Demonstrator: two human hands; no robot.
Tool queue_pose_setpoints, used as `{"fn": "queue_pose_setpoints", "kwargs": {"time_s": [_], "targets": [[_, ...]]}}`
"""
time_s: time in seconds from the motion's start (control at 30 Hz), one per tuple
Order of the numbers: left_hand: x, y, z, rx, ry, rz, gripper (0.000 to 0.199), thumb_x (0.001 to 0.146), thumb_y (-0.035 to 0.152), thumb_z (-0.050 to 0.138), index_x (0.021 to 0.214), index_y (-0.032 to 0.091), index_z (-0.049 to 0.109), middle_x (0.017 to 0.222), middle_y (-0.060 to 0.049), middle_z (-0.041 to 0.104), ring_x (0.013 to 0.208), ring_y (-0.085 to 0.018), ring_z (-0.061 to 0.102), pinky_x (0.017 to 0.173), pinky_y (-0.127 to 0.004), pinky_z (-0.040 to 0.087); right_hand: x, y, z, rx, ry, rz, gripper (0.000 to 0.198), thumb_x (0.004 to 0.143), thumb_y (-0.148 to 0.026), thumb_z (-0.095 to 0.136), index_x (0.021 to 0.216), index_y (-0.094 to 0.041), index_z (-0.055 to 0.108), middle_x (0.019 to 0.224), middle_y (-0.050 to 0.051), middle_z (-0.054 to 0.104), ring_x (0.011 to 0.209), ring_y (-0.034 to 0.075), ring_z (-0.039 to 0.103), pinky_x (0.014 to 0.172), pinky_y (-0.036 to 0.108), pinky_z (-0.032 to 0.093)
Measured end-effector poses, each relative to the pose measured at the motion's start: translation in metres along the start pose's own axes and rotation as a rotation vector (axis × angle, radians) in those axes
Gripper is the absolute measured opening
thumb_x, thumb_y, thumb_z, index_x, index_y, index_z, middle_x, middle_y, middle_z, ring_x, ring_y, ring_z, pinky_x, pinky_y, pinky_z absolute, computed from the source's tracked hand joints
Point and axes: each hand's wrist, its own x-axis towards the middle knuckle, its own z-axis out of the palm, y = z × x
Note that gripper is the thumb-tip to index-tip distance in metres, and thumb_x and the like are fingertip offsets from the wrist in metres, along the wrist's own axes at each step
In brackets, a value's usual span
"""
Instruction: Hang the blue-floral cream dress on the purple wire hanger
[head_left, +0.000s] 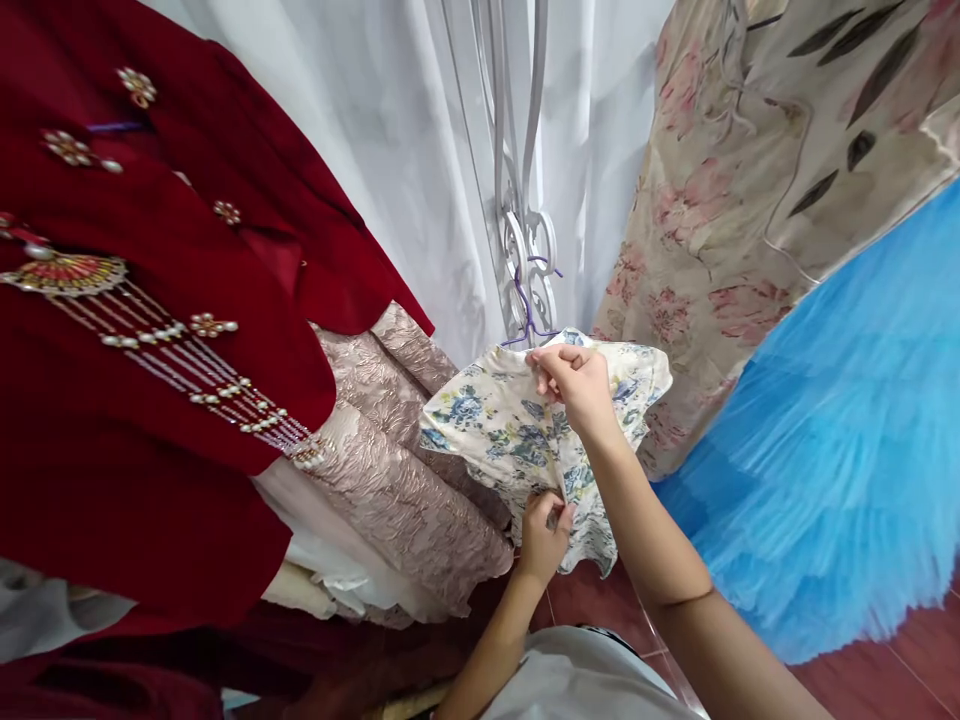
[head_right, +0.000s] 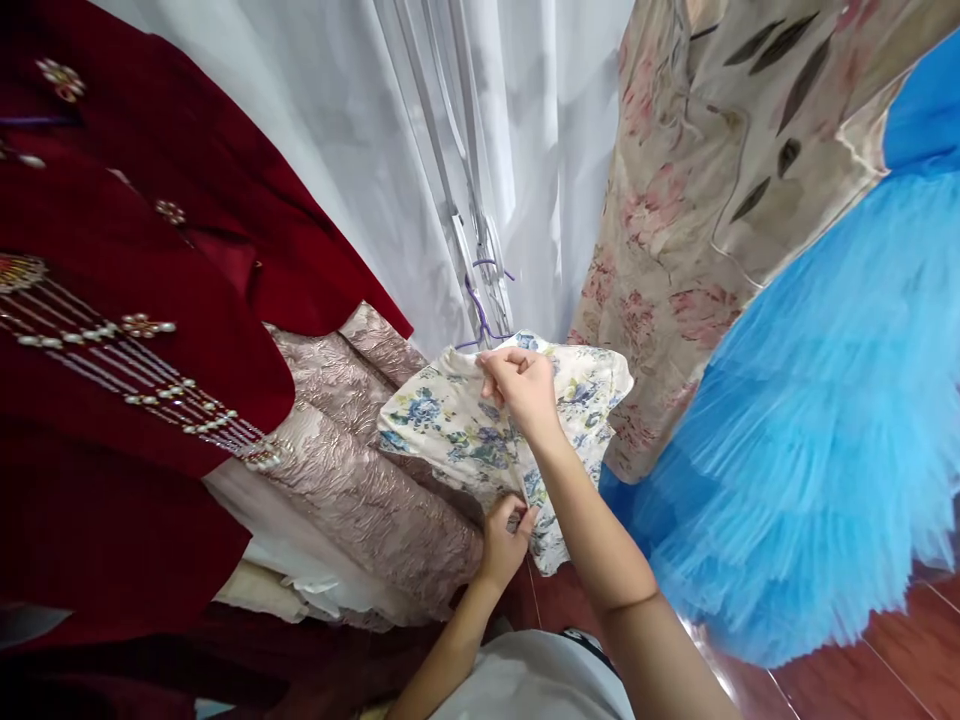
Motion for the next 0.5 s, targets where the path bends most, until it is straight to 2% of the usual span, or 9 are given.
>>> {"fn": "queue_pose_setpoints", "kwargs": {"time_s": [0.07,0.13,0.17,0.23,0.3,0.33,0.4,0.43,0.5], "targets": [[0.017,0.010,-0.011,-0.087,0.035,0.021,0.016,0.095,0.030,0.058,0.086,0.019,0.065,0.084,-0.006,0.069,0.082,-0.019,0.064,0.076,-0.029,0.050,-0.005,0.004,-0.006,-0.019,-0.019,0.018,0.024,0.076,-0.040,0.070,0.070,-0.016,0.069,0.043,-0.004,0.057,0.033,0.008,0.040,0.036,0.021,0.031],[0.048,0.028,-0.033,-0.133,0.158,0.064,0.022,0.099,0.032,0.053,0.109,0.017,0.066,0.094,-0.009,0.070,0.085,-0.019,0.065,0.078,-0.030,0.051,-0.012,0.011,-0.014,-0.050,-0.037,0.036,0.025,0.077,-0.042,0.069,0.071,-0.017,0.068,0.042,-0.005,0.055,0.033,0.008,0.040,0.036,0.021,0.031],[0.068,0.041,-0.047,-0.124,0.236,0.100,0.028,0.101,0.033,0.051,0.121,0.017,0.064,0.093,-0.008,0.069,0.082,-0.018,0.064,0.077,-0.029,0.051,-0.015,0.014,-0.017,-0.065,-0.045,0.034,0.027,0.079,-0.043,0.069,0.070,-0.018,0.067,0.041,-0.005,0.054,0.034,0.008,0.040,0.037,0.022,0.032],[0.111,0.069,-0.076,-0.080,0.261,0.236,0.037,0.104,0.035,0.044,0.134,0.017,0.057,0.078,-0.002,0.063,0.071,-0.015,0.059,0.074,-0.028,0.050,-0.019,0.016,-0.023,-0.092,-0.063,0.013,0.030,0.081,-0.046,0.067,0.068,-0.019,0.065,0.041,-0.005,0.052,0.036,0.009,0.042,0.039,0.022,0.034],[0.150,0.097,-0.097,0.031,0.124,0.313,0.034,0.105,0.036,0.043,0.128,0.018,0.060,0.076,0.000,0.061,0.069,-0.014,0.058,0.072,-0.027,0.048,-0.020,0.014,-0.027,-0.118,-0.072,-0.020,0.033,0.083,-0.048,0.068,0.069,-0.019,0.064,0.043,-0.005,0.053,0.037,0.009,0.043,0.040,0.022,0.035],[0.166,0.108,-0.104,0.118,0.037,0.359,0.029,0.105,0.036,0.044,0.117,0.018,0.064,0.078,-0.001,0.062,0.072,-0.015,0.060,0.073,-0.026,0.048,-0.019,0.012,-0.028,-0.130,-0.075,-0.035,0.033,0.083,-0.049,0.068,0.070,-0.019,0.064,0.044,-0.004,0.054,0.038,0.009,0.044,0.041,0.022,0.035],[0.186,0.125,-0.108,0.259,-0.053,0.440,0.028,0.105,0.032,0.042,0.100,0.018,0.066,0.079,-0.002,0.063,0.074,-0.015,0.061,0.072,-0.026,0.046,-0.015,0.011,-0.030,-0.145,-0.088,-0.061,0.034,0.083,-0.051,0.068,0.072,-0.018,0.064,0.045,-0.003,0.055,0.039,0.010,0.044,0.042,0.022,0.035],[0.192,0.131,-0.108,0.310,-0.054,0.473,0.028,0.105,0.030,0.041,0.094,0.018,0.065,0.079,-0.002,0.064,0.074,-0.015,0.061,0.071,-0.026,0.046,-0.013,0.013,-0.031,-0.151,-0.095,-0.071,0.035,0.083,-0.051,0.067,0.072,-0.018,0.064,0.046,-0.003,0.055,0.039,0.010,0.045,0.042,0.022,0.035],[0.197,0.139,-0.106,0.359,0.020,0.515,0.029,0.105,0.027,0.040,0.091,0.017,0.063,0.075,-0.002,0.063,0.069,-0.014,0.060,0.066,-0.024,0.044,-0.010,0.022,-0.033,-0.171,-0.105,-0.074,0.036,0.083,-0.052,0.066,0.071,-0.018,0.062,0.046,-0.003,0.054,0.040,0.010,0.044,0.043,0.023,0.035]]}}
